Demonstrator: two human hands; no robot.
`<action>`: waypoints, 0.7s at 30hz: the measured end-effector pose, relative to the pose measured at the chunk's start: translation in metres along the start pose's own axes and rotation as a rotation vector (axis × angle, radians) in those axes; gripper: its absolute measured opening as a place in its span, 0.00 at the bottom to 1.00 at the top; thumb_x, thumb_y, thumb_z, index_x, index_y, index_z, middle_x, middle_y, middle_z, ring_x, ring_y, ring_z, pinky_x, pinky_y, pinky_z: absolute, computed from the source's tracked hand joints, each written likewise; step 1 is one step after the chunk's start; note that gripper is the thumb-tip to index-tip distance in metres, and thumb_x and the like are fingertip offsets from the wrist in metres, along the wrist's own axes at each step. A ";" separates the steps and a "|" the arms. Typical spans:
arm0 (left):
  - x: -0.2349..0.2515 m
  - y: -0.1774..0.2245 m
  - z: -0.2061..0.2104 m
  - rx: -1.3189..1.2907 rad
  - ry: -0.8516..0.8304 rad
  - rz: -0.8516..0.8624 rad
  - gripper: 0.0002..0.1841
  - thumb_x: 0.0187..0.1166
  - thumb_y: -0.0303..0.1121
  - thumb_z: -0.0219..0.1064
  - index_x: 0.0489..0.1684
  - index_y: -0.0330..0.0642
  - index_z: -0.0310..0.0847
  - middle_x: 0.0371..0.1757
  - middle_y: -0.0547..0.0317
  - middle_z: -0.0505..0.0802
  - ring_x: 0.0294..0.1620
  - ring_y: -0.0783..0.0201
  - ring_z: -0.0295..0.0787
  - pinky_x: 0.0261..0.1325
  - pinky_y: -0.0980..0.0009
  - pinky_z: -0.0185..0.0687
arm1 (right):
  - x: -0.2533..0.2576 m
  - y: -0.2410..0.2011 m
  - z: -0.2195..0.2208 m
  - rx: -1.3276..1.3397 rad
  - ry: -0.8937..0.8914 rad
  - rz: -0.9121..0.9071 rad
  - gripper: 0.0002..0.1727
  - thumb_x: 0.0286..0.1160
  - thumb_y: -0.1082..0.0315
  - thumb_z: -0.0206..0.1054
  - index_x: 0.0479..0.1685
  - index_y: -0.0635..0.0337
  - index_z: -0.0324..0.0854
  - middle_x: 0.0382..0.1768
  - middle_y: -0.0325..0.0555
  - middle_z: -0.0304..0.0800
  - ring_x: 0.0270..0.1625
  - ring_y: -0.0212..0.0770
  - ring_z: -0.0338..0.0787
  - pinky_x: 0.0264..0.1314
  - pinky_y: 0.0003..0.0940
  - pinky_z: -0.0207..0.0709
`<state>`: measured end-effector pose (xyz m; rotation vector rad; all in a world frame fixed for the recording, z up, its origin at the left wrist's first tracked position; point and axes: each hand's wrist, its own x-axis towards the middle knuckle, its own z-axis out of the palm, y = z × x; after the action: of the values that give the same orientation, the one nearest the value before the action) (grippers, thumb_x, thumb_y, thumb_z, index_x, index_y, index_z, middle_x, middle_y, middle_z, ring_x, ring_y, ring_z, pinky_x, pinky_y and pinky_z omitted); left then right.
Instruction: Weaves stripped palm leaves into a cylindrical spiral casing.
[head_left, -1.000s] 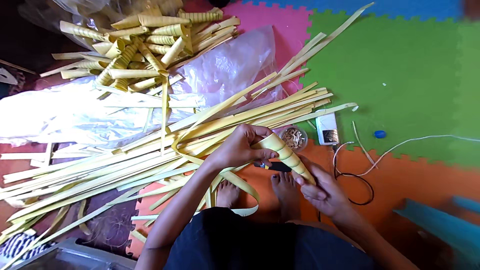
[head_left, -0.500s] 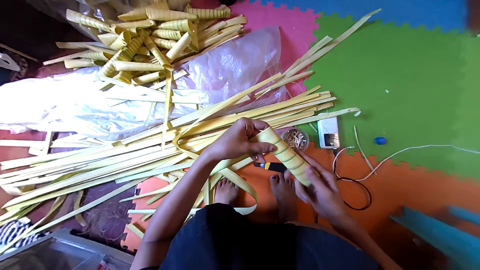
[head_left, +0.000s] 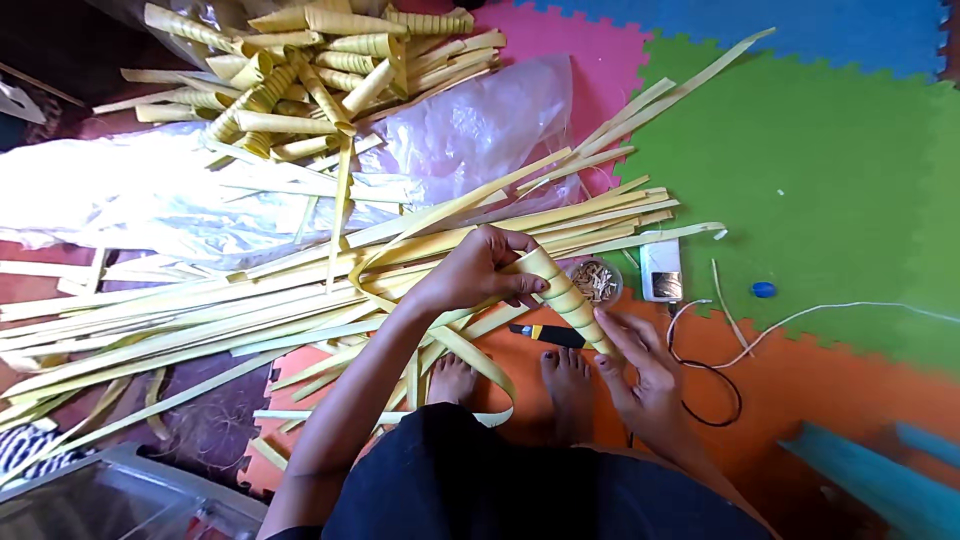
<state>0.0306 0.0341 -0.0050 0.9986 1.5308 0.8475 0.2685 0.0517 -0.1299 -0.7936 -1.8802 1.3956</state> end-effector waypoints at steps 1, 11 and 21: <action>0.000 0.000 -0.001 0.008 -0.012 -0.002 0.04 0.74 0.14 0.69 0.40 0.28 0.80 0.21 0.55 0.88 0.21 0.72 0.87 0.31 0.80 0.84 | -0.001 -0.002 0.000 0.095 0.013 0.084 0.22 0.90 0.63 0.56 0.75 0.63 0.80 0.60 0.41 0.90 0.45 0.19 0.86 0.46 0.14 0.81; -0.002 0.006 -0.001 0.054 -0.030 -0.035 0.06 0.76 0.13 0.65 0.45 0.27 0.79 0.22 0.55 0.87 0.22 0.72 0.86 0.33 0.80 0.85 | -0.002 -0.014 -0.002 0.439 0.050 0.451 0.21 0.93 0.67 0.44 0.69 0.59 0.81 0.37 0.27 0.92 0.21 0.12 0.77 0.22 0.07 0.71; -0.001 0.007 -0.001 0.058 -0.030 -0.046 0.05 0.78 0.14 0.64 0.44 0.28 0.78 0.22 0.56 0.86 0.22 0.72 0.86 0.33 0.80 0.84 | -0.009 -0.018 -0.008 0.671 -0.007 0.654 0.23 0.96 0.60 0.35 0.65 0.52 0.79 0.32 0.30 0.90 0.14 0.14 0.72 0.14 0.08 0.66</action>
<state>0.0312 0.0360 0.0017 1.0098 1.5551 0.7565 0.2788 0.0450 -0.1118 -1.0760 -1.0341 2.2461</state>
